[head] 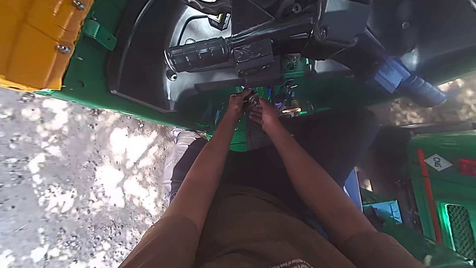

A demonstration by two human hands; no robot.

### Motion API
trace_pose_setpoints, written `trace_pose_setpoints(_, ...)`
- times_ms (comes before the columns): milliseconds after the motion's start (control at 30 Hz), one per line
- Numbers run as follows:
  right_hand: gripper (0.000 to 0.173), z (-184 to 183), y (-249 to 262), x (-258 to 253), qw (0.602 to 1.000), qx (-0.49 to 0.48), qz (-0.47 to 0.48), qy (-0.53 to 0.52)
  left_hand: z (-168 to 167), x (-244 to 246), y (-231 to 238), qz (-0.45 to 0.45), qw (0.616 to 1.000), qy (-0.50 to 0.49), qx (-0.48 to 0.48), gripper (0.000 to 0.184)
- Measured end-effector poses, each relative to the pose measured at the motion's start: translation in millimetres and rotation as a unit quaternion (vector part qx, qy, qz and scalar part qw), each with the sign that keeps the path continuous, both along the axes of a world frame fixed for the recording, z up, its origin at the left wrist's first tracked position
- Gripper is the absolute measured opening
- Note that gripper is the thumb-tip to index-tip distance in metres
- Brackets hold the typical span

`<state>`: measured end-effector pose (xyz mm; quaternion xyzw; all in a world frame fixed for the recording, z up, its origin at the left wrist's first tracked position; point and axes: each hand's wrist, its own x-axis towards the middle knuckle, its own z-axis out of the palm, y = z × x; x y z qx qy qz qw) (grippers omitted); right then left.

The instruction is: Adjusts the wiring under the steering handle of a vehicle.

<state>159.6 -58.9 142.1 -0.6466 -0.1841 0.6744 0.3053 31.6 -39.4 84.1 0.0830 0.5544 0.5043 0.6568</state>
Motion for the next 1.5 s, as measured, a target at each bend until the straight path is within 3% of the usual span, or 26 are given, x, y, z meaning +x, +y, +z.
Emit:
trace_pose_setpoints(67,0.049,0,-1,-3,1.000,-0.022,0.013,0.002,-4,1,-1,0.005,1.000,0.002,0.021,0.039)
trace_pose_setpoints(167,0.018,-4,-1,-5,0.999,0.053,-0.008,-0.005,-8,0,0,0.023,0.999,-0.004,0.036,0.034)
trace_pose_setpoints(233,0.032,-8,-2,-6,0.996,0.083,-0.035,-0.013,-7,-1,0,0.021,1.000,-0.004,0.023,0.034)
trace_pose_setpoints(367,0.047,0,-2,-5,1.000,0.007,-0.019,0.012,-10,1,0,0.010,0.999,-0.006,0.039,0.039)
trace_pose_setpoints(433,0.042,-1,-2,-6,1.000,0.007,-0.014,0.017,-13,2,-1,0.009,0.998,-0.001,0.057,0.038)
trace_pose_setpoints(533,0.020,-9,-3,-8,0.995,0.089,-0.032,-0.009,-17,1,0,0.015,0.998,-0.007,0.064,0.033)
trace_pose_setpoints(600,0.036,-14,-2,-7,0.989,0.138,-0.044,-0.029,-14,1,0,0.011,0.998,-0.007,0.053,0.034)
trace_pose_setpoints(633,0.035,-15,-1,-7,0.987,0.146,-0.061,-0.026,-12,2,0,0.009,0.999,-0.009,0.051,0.034)
trace_pose_setpoints(700,0.029,-11,0,-7,0.987,0.118,-0.105,0.014,-9,3,-1,0.007,0.999,-0.009,0.043,0.035)
trace_pose_setpoints(833,0.048,2,0,-7,0.996,-0.031,-0.075,0.042,-10,4,-2,0.008,0.998,-0.008,0.061,0.034)
trace_pose_setpoints(967,0.018,-3,2,-8,0.996,0.052,-0.066,0.038,-14,4,1,0.034,0.996,-0.025,0.075,0.027)
trace_pose_setpoints(1000,0.017,-6,2,-8,0.993,0.077,-0.078,0.036,-13,4,0,0.030,0.997,-0.015,0.065,0.029)
trace_pose_setpoints(1100,0.024,-6,3,-7,0.989,0.076,-0.113,0.060,-12,5,-1,0.018,0.997,-0.009,0.068,0.033)
trace_pose_setpoints(1233,0.051,0,0,-7,0.995,-0.048,-0.064,0.054,-5,7,-2,0.004,0.998,0.006,0.055,0.035)
trace_pose_setpoints(1300,0.040,1,0,-8,0.997,-0.034,-0.056,0.051,-7,8,-2,0.009,0.998,0.008,0.066,0.034)
trace_pose_setpoints(1400,0.011,-4,2,-9,0.995,0.072,-0.068,0.021,-8,5,-2,0.010,0.998,0.009,0.057,0.034)
trace_pose_setpoints(1500,0.014,-7,3,-8,0.988,0.099,-0.114,0.039,-5,6,-3,0.002,0.999,0.014,0.043,0.038)
